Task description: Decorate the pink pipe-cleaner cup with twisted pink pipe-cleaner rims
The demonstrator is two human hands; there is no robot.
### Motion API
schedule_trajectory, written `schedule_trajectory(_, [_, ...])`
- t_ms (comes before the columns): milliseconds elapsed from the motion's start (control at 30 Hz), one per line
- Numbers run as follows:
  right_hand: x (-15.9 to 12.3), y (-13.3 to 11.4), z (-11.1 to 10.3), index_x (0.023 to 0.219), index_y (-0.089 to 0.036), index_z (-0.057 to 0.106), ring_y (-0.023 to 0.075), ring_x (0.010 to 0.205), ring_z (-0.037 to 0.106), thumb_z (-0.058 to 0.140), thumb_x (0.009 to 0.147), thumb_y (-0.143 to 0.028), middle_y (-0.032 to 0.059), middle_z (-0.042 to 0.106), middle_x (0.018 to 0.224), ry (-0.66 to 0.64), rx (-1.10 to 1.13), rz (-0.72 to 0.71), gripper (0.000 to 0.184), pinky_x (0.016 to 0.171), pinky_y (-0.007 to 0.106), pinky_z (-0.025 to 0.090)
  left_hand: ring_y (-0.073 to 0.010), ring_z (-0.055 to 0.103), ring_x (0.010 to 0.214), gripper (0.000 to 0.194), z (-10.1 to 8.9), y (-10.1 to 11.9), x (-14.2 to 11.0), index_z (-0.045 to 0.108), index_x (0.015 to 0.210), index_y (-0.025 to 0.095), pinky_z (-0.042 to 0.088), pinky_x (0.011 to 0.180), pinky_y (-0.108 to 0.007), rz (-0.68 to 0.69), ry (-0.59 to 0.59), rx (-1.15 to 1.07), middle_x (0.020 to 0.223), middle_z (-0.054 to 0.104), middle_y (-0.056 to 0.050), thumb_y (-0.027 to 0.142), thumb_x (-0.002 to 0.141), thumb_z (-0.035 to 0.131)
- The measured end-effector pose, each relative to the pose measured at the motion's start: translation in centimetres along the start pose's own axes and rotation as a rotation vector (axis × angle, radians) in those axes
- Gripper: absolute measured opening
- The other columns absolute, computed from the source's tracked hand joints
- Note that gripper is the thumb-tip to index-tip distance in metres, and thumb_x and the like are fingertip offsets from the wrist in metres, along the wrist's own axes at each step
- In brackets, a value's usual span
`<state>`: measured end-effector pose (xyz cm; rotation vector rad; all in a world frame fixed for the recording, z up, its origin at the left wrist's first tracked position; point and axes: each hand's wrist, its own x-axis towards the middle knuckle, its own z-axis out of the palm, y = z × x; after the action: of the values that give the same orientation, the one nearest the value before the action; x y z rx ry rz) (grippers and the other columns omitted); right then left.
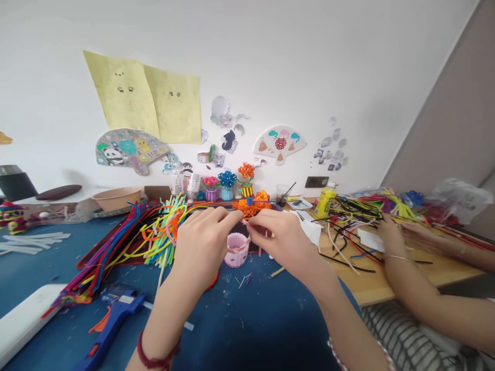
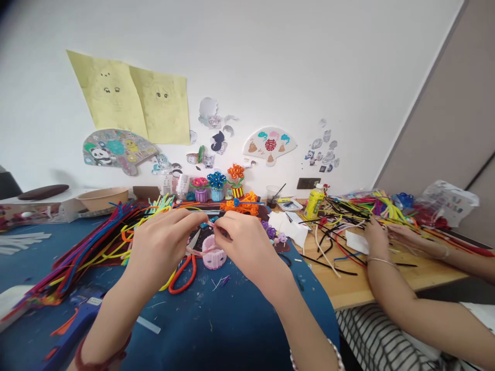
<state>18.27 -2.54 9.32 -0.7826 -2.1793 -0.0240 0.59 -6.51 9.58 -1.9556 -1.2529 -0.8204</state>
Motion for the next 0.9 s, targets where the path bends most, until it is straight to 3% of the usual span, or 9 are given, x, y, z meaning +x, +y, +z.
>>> schedule_trajectory(233, [0.0,0.1,0.3,0.074,-0.017,0.066,0.0128,0.061,0.055,0.056,0.091,-0.017,0.001,0.061,0.069,-0.062,0.016,0.013,0.02,0.058,0.024,0.037,-0.0192,0.059,0.07,0.03,0.1,0.1,0.0,0.069,0.095,0.022,0.04,0.065,-0.032,0.065,0.016,0.094,0.076,0.068,-0.004,0.008,0.088,0.043])
schedule_trajectory(500, [0.1,0.0,1.0,0.068,-0.017,0.062,0.0116,0.058,0.052,0.058,0.088,-0.013,-0.0005,0.059,0.065,-0.06,0.029,0.042,0.021,0.057,0.024,0.035,-0.0189,0.06,0.072,0.03,0.1,0.3,0.1,0.068,0.091,0.021,0.039,0.065,-0.032,0.077,-0.009,0.104,0.078,0.068,-0.004,0.005,0.088,0.043])
schedule_trajectory(667, [0.1,-0.1,0.8,0.063,-0.016,0.06,0.0104,0.056,0.048,0.057,0.089,-0.016,-0.0023,0.053,0.06,-0.065,0.02,0.05,0.026,0.054,0.024,0.032,-0.0192,0.058,0.069,0.03,0.2,0.2,0.1,0.068,0.091,0.021,0.039,0.065,-0.033,0.081,0.045,0.124,0.074,0.067,-0.002,0.006,0.088,0.043])
schedule_trajectory(900, [0.0,0.0,0.8,0.066,-0.016,0.06,0.0114,0.058,0.05,0.056,0.091,-0.016,-0.001,0.055,0.063,-0.111,0.022,0.083,0.024,0.057,0.025,0.033,-0.02,0.059,0.071,0.023,0.1,0.4,0.1,0.068,0.089,0.022,0.038,0.066,-0.033,0.104,-0.02,0.112,0.073,0.066,-0.001,0.008,0.087,0.05])
